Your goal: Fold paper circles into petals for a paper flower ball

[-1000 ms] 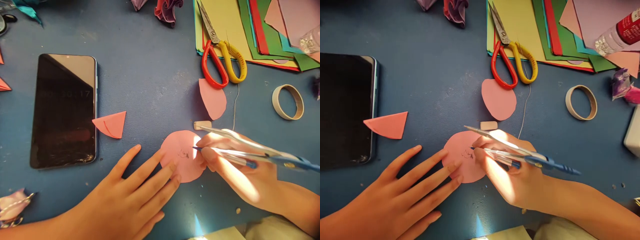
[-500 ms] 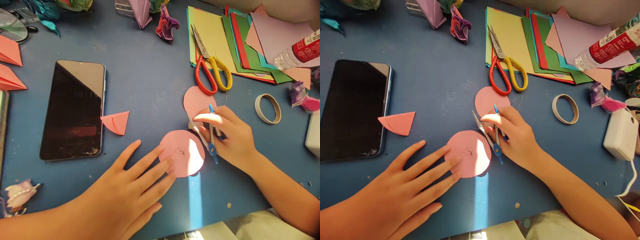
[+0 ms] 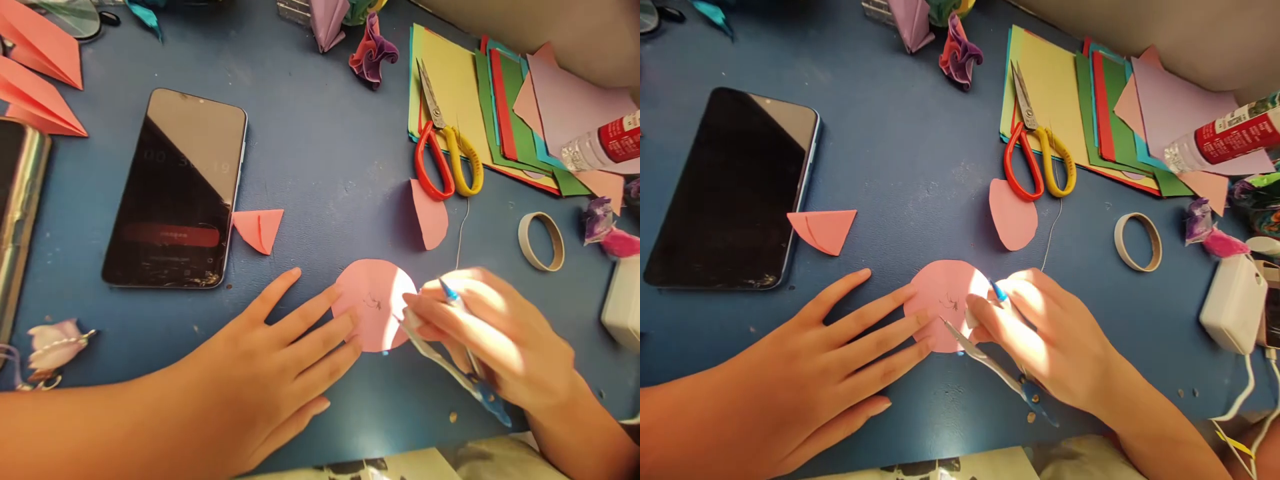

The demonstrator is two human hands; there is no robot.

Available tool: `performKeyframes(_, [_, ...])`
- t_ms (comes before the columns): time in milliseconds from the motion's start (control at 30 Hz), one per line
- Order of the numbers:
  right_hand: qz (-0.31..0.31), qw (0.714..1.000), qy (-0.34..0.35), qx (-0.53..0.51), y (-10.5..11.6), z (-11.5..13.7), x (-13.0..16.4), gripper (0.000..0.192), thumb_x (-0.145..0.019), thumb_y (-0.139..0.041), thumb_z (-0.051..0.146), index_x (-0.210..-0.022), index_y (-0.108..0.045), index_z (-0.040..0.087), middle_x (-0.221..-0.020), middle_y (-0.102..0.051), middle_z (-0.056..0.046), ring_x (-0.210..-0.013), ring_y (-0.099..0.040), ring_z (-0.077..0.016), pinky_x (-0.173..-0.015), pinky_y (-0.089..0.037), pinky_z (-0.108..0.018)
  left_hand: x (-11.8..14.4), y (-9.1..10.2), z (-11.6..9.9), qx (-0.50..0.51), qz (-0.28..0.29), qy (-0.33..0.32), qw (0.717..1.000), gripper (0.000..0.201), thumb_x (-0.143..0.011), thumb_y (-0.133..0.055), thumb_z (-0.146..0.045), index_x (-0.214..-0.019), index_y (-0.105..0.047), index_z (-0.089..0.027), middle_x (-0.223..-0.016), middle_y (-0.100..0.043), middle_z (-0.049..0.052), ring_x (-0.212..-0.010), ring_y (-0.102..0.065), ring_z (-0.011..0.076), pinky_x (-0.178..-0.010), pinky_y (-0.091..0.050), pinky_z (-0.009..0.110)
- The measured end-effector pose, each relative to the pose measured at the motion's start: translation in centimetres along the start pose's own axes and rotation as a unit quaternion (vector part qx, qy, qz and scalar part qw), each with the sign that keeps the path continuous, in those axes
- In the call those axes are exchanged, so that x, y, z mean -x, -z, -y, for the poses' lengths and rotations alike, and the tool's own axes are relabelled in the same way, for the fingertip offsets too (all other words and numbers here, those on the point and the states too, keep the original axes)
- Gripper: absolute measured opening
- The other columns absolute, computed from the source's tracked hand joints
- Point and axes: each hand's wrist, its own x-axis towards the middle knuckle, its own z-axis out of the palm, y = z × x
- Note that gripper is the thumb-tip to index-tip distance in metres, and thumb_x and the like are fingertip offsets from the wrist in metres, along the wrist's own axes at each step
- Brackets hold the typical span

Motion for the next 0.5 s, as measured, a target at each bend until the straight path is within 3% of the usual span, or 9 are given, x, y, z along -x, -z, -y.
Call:
performKeyframes(67, [0.048, 0.997, 0.046, 0.049, -0.2, 0.6, 0.1, 0.042, -0.075, -0.054, 0.0, -0.116, -0.048, 0.008, -0.073, -0.057, -0.008, -0.074, -0.053, -0.0223, -0.061, -0.047, -0.038, 0.0, 0.0, 0.0, 0.004, -0.002, 0.001, 1.0, 0.036, -0.091, -0.035, -0.038, -0.124, -0.046, -0.03, -0.132, -0.046, -0.008, -0.125, -0.035, 0.0193, -0.11, 0.001, 0.045])
performKeyframes(167, [0.06, 0.988, 0.084, 0.117, -0.6, 0.8, -0.1, 0.036, -0.074, -0.053, -0.001, -0.11, -0.051, 0.003, -0.073, -0.057, -0.012, -0.072, -0.055, -0.0265, -0.058, -0.048, -0.041, 0.0, 0.0, 0.1, 0.004, -0.003, 0.0, 1.0, 0.037, -0.091, -0.035, -0.038, -0.126, -0.045, -0.029, -0.134, -0.045, -0.008, -0.124, -0.035, 0.0193, -0.11, 0.001, 0.045])
performKeyframes(300, [0.071, 0.986, 0.07, 0.132, -0.8, 0.9, -0.7, 0.024, -0.081, -0.044, 0.006, -0.101, -0.056, 0.008, -0.074, -0.058, -0.013, -0.069, -0.057, -0.0267, -0.051, -0.048, -0.037, 0.0, 0.2, 0.0, -0.012, 0.004, -0.001, 1.0, 0.038, -0.091, -0.035, -0.037, -0.126, -0.044, -0.028, -0.134, -0.045, -0.008, -0.124, -0.034, 0.0193, -0.11, 0.0, 0.043])
performKeyframes(500, [0.089, 0.987, 0.061, 0.119, -1.1, 0.9, -0.3, 0.027, -0.08, -0.042, 0.006, -0.104, -0.054, 0.01, -0.083, -0.058, -0.014, -0.071, -0.056, -0.0257, -0.054, -0.047, -0.037, 0.0, 0.0, 0.0, -0.007, 0.001, -0.001, 1.0, 0.039, -0.092, -0.033, -0.038, -0.128, -0.043, -0.028, -0.132, -0.046, -0.009, -0.124, -0.032, 0.019, -0.109, 0.0, 0.044])
